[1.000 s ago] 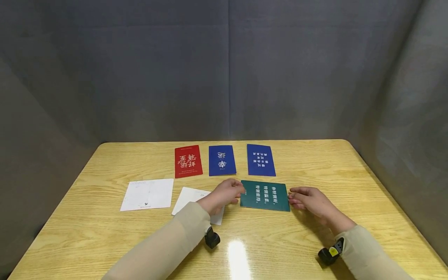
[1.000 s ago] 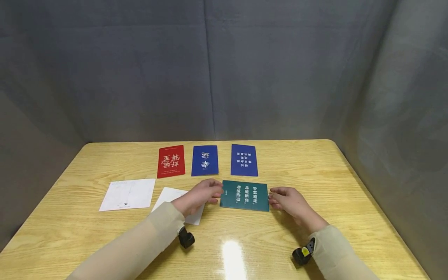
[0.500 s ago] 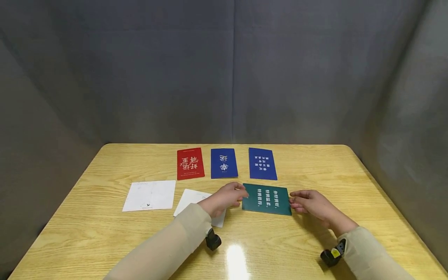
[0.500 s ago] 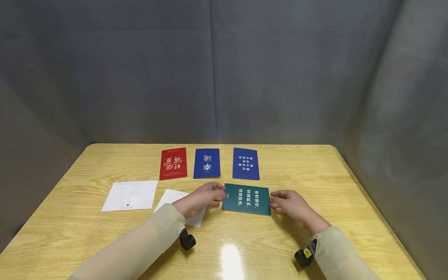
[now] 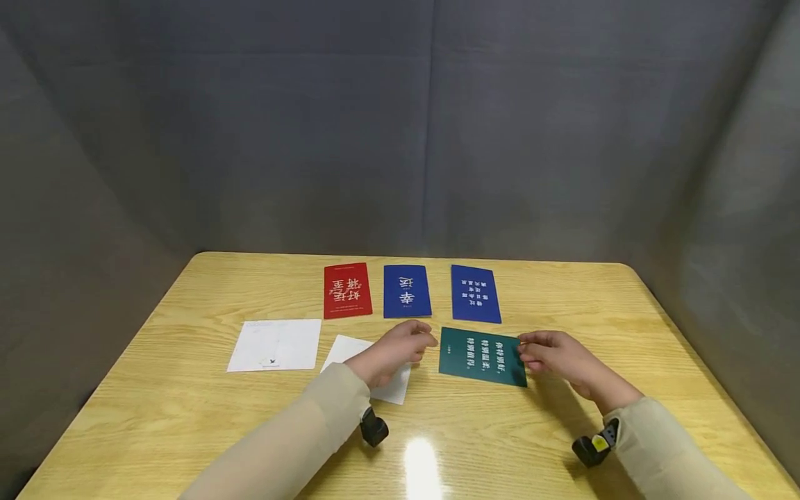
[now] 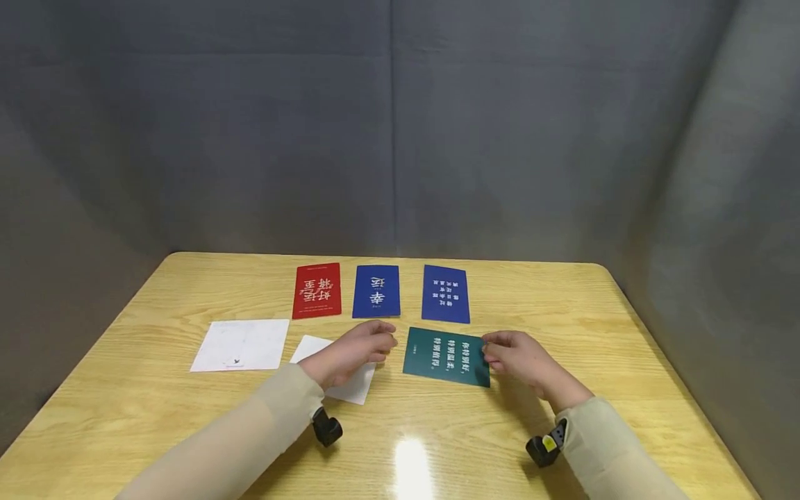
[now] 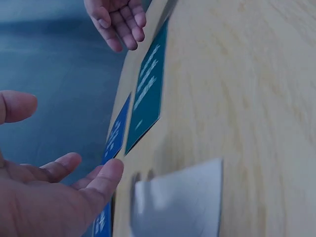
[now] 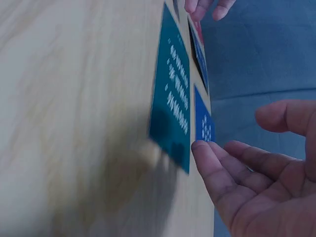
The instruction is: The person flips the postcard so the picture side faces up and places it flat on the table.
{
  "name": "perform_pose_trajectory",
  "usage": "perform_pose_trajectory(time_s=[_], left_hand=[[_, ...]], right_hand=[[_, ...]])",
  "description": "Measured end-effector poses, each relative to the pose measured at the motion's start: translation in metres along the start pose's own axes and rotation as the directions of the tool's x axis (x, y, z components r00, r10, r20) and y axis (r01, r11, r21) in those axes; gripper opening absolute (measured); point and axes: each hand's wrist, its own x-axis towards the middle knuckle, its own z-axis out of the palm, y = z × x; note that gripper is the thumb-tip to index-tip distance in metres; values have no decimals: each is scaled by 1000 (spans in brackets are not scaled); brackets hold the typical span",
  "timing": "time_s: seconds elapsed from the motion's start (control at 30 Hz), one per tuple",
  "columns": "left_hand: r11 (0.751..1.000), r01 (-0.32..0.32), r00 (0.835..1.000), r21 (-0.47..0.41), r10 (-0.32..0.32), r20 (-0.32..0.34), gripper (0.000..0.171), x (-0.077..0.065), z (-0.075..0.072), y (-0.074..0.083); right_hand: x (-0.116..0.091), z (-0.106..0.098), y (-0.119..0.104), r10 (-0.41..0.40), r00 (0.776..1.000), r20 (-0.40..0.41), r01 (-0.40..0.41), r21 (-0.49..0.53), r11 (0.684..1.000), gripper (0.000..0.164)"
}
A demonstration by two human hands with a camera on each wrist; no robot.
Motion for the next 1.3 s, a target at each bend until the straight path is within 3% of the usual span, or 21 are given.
perform_pose_trajectory(time_s=[0.27,0.47,0.73,1.1,1.3], left_hand=[[999,-31,996,-40,28,-86,78,-11,-32,0],[999,-33,994,-8,32,-108,95,-21,-52,0],[999,-40,991,-3,39,-128,90,-34,-78,-5],[993,-42,991,-111,27,-133,79,-57,-116,-10],[994,-37,992,-105,24,-122,76,-71,-132,-13]], right_hand=[[13,20,-17,-44,998,46,44,9,999,48],[23,40,-30,-57,994,97,54,26,998,49],[36,66,-43,-76,987,141,67,68,995,48],[50,96,-64,-106,981,164,81,149,986,46],[55,114,-74,-144,967,212,101,201,974,47]])
